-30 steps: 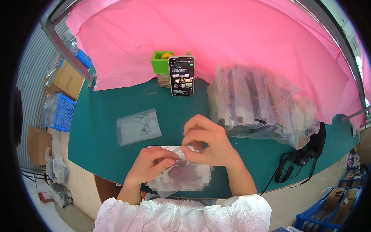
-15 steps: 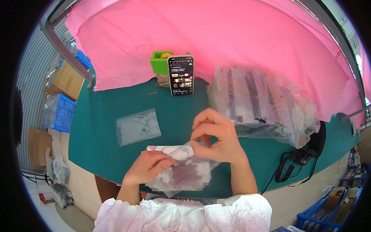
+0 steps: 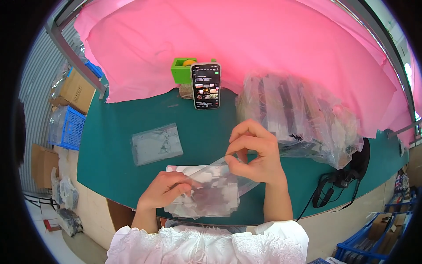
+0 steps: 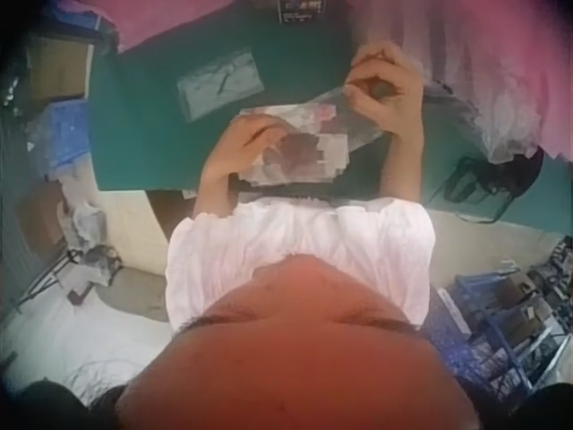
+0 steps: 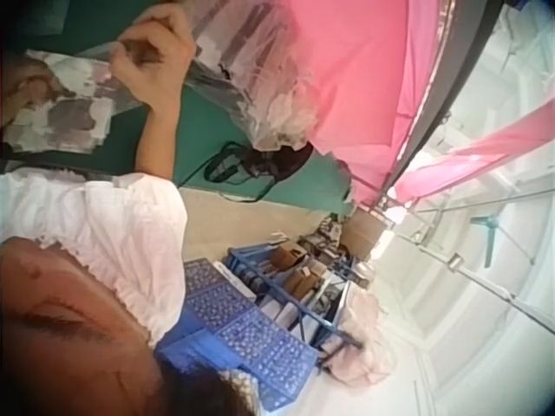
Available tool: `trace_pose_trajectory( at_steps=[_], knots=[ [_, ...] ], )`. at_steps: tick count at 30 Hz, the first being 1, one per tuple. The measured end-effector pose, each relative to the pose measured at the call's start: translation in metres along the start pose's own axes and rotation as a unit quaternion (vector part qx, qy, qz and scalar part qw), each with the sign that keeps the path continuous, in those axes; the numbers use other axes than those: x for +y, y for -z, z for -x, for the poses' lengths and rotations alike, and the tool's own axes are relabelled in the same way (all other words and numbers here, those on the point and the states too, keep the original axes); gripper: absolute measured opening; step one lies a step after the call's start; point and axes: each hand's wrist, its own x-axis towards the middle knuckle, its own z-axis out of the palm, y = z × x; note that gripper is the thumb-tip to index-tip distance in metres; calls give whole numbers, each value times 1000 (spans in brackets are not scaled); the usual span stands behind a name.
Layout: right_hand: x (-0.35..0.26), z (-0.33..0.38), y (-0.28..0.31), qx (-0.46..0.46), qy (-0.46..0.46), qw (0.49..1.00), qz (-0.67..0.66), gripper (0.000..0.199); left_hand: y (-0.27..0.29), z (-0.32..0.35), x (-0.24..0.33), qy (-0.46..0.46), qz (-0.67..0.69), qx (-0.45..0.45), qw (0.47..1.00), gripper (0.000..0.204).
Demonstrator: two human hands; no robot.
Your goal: Packaging small components into plastic zip-lock bags at a manual workstation.
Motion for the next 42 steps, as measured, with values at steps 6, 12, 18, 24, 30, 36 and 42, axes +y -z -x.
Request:
trace_pose_trajectory(
  at_steps=[6,12,18,24,30,36,42],
  knots=[
    [2,1,8,22,1,1000,-1,12,6,6,-5,45,13,11,999,23],
    [4,0,10,25,18,999,-13,14,10,8,1,9,8,38,999,23],
    [1,-3,-8,-39,-112,988,-94,19,41,31,6,44,-69,228,970,26],
    [-2,-30,-64,-259,-1,966,-13,27,77,70,-34,-39,-47,383,922,21],
    [35,-36,-114,-313,107,917,220,10,78,66,-88,-5,-152,369,917,18],
    [81,-41,-138,-257,201,882,340,8,72,66,-112,18,-364,359,859,16],
    [97,-37,-143,-281,179,890,310,6,72,70,-110,34,-367,346,863,12]
  ],
)
